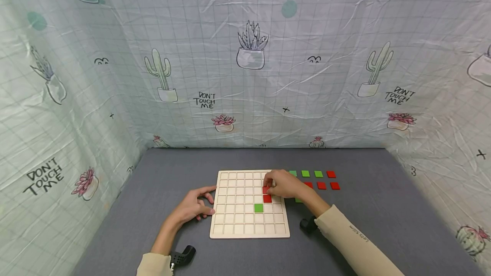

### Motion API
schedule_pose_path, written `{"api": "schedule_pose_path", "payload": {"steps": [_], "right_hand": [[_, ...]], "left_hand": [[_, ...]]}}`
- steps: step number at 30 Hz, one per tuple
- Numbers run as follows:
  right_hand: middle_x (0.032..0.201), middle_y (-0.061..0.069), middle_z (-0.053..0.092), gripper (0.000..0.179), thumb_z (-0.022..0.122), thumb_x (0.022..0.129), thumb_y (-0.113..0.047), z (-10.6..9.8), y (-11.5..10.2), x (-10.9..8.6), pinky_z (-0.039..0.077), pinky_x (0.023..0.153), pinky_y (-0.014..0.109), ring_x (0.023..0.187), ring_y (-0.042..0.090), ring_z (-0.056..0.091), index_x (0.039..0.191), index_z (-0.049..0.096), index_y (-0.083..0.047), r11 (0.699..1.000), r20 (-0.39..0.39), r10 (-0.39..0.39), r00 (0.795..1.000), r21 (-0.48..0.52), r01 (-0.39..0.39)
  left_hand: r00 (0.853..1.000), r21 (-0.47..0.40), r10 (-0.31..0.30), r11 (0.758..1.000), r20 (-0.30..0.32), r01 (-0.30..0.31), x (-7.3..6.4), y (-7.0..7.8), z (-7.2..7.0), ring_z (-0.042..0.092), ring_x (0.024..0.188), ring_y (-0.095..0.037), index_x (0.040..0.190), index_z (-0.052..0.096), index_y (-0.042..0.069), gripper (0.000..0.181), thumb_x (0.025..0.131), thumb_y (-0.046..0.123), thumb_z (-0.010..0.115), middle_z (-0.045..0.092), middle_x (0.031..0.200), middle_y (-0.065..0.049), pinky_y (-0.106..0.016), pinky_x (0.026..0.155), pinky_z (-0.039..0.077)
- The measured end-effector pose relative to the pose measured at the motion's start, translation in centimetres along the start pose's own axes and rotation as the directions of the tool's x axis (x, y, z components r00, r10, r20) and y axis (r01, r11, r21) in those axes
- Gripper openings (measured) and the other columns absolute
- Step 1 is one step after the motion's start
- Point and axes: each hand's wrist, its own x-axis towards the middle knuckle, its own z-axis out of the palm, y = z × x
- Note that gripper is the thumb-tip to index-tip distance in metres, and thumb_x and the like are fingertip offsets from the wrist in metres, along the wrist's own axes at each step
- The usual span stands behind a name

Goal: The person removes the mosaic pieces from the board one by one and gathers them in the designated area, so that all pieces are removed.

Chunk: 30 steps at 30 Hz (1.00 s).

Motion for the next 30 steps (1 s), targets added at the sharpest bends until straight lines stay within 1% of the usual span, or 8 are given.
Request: {"api": "schedule_pose_path", "payload": {"steps": [4, 12, 17, 20, 24, 30], "right_hand": [[0.093, -0.005, 0.068, 0.005, 0.076, 0.094, -0.020, 0.12, -0.07, 0.12, 0.049, 0.071, 0.029, 0.079, 0.010, 0.056, 0.098, 0.073, -0.018, 1.000, 0.002, -0.001, 1.000, -0.017, 0.001], [0.095, -0.004, 0.068, 0.011, 0.072, 0.092, -0.010, 0.06, -0.21, 0.15, 0.048, 0.072, 0.031, 0.079, 0.011, 0.055, 0.099, 0.069, -0.018, 0.999, 0.003, -0.002, 1.000, -0.039, 0.002], [0.095, -0.001, 0.069, 0.014, 0.066, 0.094, -0.005, -0.10, -0.26, 0.05, 0.048, 0.069, 0.030, 0.076, 0.011, 0.056, 0.101, 0.068, -0.017, 1.000, 0.009, -0.004, 1.000, -0.021, 0.005], [0.095, -0.002, 0.069, 0.017, 0.065, 0.093, -0.002, -0.18, -0.29, 0.05, 0.049, 0.069, 0.029, 0.077, 0.010, 0.057, 0.102, 0.068, -0.016, 1.000, 0.011, 0.000, 1.000, -0.016, 0.000], [0.096, -0.003, 0.070, 0.020, 0.062, 0.093, -0.001, -0.23, -0.32, 0.01, 0.049, 0.069, 0.029, 0.078, 0.010, 0.058, 0.103, 0.069, -0.017, 1.000, 0.012, 0.004, 1.000, -0.018, -0.004], [0.100, 0.003, 0.072, 0.018, 0.060, 0.096, -0.001, -0.48, -0.37, -0.16, 0.047, 0.064, 0.028, 0.072, 0.012, 0.057, 0.105, 0.068, -0.014, 1.000, 0.016, -0.008, 1.000, -0.005, 0.008]], "left_hand": [[1.000, -0.006, -0.004, 1.000, -0.001, 0.004, -0.04, -0.04, 0.02, 0.061, 0.057, -0.013, 0.152, 0.049, 0.001, 0.080, 0.080, 0.002, 0.083, 0.061, 0.104, -0.020, -0.028, 0.044, 0.049], [1.000, -0.008, -0.006, 1.000, 0.000, 0.006, -0.01, -0.09, 0.07, 0.060, 0.058, -0.014, 0.153, 0.048, 0.001, 0.081, 0.080, 0.002, 0.083, 0.061, 0.104, -0.020, -0.029, 0.044, 0.049], [1.000, -0.007, -0.005, 1.000, -0.005, 0.005, 0.02, -0.01, 0.13, 0.060, 0.057, -0.014, 0.153, 0.048, 0.001, 0.081, 0.080, 0.002, 0.083, 0.061, 0.103, -0.019, -0.029, 0.044, 0.049], [1.000, -0.010, -0.006, 1.000, -0.007, 0.006, 0.03, 0.04, 0.15, 0.060, 0.057, -0.014, 0.153, 0.048, 0.001, 0.081, 0.080, 0.002, 0.083, 0.061, 0.104, -0.020, -0.029, 0.044, 0.049], [1.000, -0.014, -0.009, 1.000, -0.007, 0.009, 0.04, 0.04, 0.16, 0.060, 0.058, -0.014, 0.153, 0.048, 0.002, 0.081, 0.080, 0.002, 0.083, 0.061, 0.104, -0.020, -0.029, 0.044, 0.050], [1.000, -0.009, -0.006, 1.000, -0.007, 0.006, 0.10, 0.04, 0.13, 0.060, 0.057, -0.013, 0.152, 0.048, 0.001, 0.081, 0.080, 0.002, 0.083, 0.061, 0.104, -0.019, -0.029, 0.044, 0.050]]}}
